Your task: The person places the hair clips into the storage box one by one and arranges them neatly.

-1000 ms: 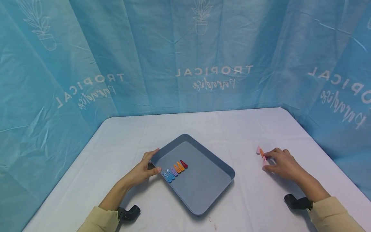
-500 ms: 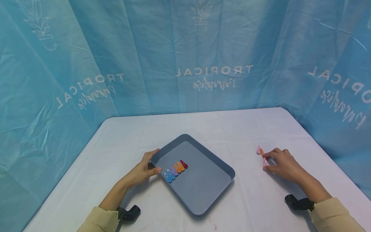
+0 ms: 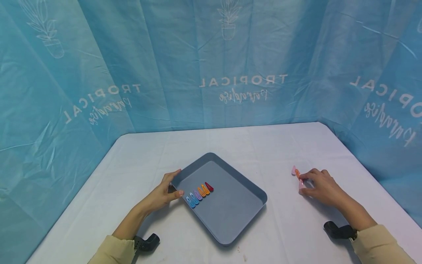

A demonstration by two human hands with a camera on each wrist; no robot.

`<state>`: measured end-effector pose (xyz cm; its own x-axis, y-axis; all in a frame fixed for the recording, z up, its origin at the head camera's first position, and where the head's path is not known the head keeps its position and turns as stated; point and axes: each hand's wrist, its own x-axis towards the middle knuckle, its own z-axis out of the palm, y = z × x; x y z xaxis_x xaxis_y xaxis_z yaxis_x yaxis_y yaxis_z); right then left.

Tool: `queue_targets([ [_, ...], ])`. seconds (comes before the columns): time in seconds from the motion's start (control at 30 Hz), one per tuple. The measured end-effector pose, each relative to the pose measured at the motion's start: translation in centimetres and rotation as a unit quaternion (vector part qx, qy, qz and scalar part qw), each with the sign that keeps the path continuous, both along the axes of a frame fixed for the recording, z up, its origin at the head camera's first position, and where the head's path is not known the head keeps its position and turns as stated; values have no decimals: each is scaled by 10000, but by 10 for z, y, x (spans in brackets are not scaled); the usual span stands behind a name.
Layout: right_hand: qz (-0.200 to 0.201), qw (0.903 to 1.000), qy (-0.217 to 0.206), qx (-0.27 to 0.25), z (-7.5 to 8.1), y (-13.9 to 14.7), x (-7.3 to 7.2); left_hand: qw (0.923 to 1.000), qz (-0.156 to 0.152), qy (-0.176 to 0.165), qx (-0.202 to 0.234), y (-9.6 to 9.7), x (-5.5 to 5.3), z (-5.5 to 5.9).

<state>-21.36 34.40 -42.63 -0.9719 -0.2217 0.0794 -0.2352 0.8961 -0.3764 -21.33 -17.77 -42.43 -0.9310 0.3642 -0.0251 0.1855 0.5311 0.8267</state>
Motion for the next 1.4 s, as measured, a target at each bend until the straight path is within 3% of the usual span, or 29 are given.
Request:
queue_targets([
  [0.33, 321, 9984, 439, -122, 13, -7, -2, 10000, -18, 53, -45, -1, -1, -1],
  [0.73, 730, 9936, 787, -340, 38, -41, -6, 9999, -29, 114, -74, -1, -1, -2],
  [1.1, 1039, 9891, 962, -400, 49, -81, -18, 9999, -10, 96, -41, -1, 0, -1],
  [1.4, 1354, 9855, 869, -535, 55, -113, -27, 9999, 13, 112, -59, 0, -1, -2],
])
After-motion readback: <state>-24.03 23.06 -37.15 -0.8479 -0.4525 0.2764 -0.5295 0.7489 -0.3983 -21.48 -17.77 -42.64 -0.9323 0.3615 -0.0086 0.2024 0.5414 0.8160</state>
